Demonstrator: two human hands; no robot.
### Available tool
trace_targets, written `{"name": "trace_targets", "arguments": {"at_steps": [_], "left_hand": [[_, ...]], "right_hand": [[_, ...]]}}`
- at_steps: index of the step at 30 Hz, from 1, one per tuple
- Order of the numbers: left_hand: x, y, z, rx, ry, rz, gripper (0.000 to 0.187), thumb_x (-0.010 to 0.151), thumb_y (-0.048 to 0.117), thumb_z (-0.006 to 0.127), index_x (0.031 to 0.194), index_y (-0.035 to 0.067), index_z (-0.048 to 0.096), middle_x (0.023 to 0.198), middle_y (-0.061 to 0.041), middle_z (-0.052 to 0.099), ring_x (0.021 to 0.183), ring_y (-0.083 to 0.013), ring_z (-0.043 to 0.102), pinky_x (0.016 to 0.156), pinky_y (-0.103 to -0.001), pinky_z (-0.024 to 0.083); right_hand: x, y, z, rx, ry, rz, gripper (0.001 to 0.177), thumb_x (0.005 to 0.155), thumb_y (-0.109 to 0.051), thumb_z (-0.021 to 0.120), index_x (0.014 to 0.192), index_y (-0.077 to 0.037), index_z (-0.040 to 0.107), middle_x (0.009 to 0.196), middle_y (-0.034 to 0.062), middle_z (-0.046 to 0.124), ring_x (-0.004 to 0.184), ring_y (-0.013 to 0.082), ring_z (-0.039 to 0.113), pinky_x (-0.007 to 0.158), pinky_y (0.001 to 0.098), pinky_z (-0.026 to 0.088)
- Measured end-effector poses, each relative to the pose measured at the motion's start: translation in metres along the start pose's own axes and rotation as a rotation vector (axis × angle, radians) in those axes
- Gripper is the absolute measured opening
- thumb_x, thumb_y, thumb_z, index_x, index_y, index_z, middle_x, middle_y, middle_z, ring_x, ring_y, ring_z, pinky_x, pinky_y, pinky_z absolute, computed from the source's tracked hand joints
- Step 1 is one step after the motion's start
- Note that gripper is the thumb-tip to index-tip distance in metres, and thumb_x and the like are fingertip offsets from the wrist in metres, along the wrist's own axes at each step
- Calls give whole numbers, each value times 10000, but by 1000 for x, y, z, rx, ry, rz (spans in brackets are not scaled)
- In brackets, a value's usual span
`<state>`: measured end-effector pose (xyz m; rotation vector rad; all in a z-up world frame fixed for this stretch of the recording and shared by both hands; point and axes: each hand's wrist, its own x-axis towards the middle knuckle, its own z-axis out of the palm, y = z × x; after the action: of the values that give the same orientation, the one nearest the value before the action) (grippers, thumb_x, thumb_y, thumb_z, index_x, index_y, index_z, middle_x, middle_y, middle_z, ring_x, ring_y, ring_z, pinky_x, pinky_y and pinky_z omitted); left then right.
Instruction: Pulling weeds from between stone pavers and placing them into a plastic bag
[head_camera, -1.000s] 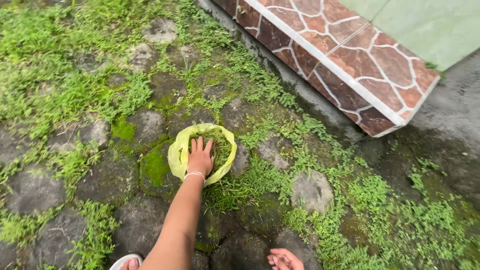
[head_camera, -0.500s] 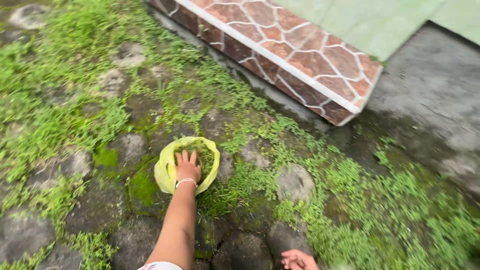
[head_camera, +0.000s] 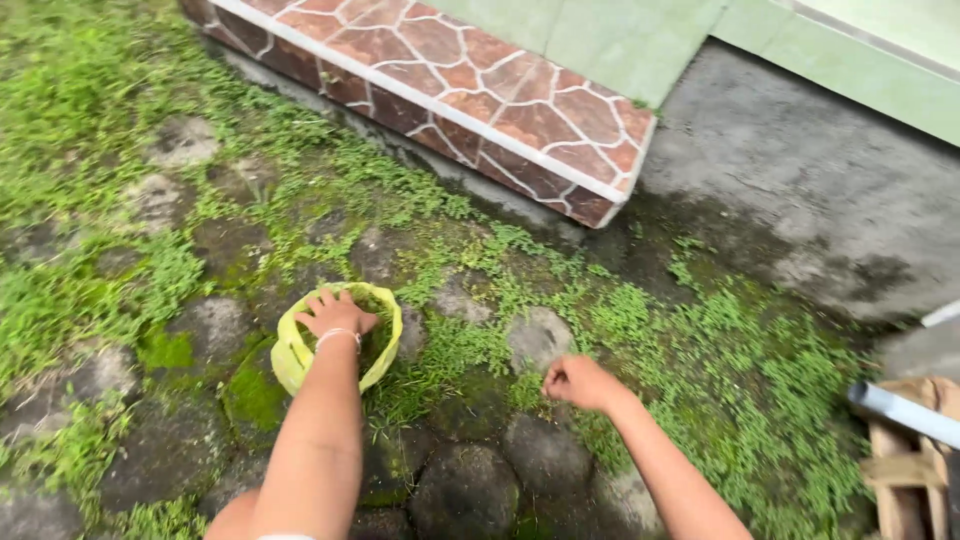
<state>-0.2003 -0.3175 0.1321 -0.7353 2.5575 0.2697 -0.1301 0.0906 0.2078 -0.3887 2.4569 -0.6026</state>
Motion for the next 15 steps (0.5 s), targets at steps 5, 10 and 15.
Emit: {"name": "trace_targets", "arguments": {"at_steps": [5, 10, 15], "left_hand": [[-78, 32, -61, 195, 328, -90, 439, 1109, 309, 308, 1440, 251, 590, 1559, -47, 457, 1486, -340, 270, 1158, -679, 67], [-83, 70, -30, -112, 538, 356, 314, 1033, 385, 534, 832, 215, 704, 1253, -71, 656, 1398, -310, 420, 1155, -729, 3], [-200, 140, -72, -1090, -54, 443, 450, 988, 484, 622, 1128, 63, 697, 794, -67, 683, 687, -176, 627, 650, -363, 513]], "right_hand": [[50, -2, -32, -7, 299, 337, 414, 694, -237, 867, 1098, -226, 777, 1096, 59, 768, 1123, 326, 693, 967, 476, 542], [64, 62, 0, 206, 618, 406, 156, 729, -376, 751, 880, -367, 789, 717, -91, 752, 820, 161, 722, 829, 325, 576], [43, 141, 41, 364, 378, 503, 682, 730, -262, 865, 1368, -189, 634, 1235, 126, 706, 1174, 324, 657, 1047, 532, 509]]}}
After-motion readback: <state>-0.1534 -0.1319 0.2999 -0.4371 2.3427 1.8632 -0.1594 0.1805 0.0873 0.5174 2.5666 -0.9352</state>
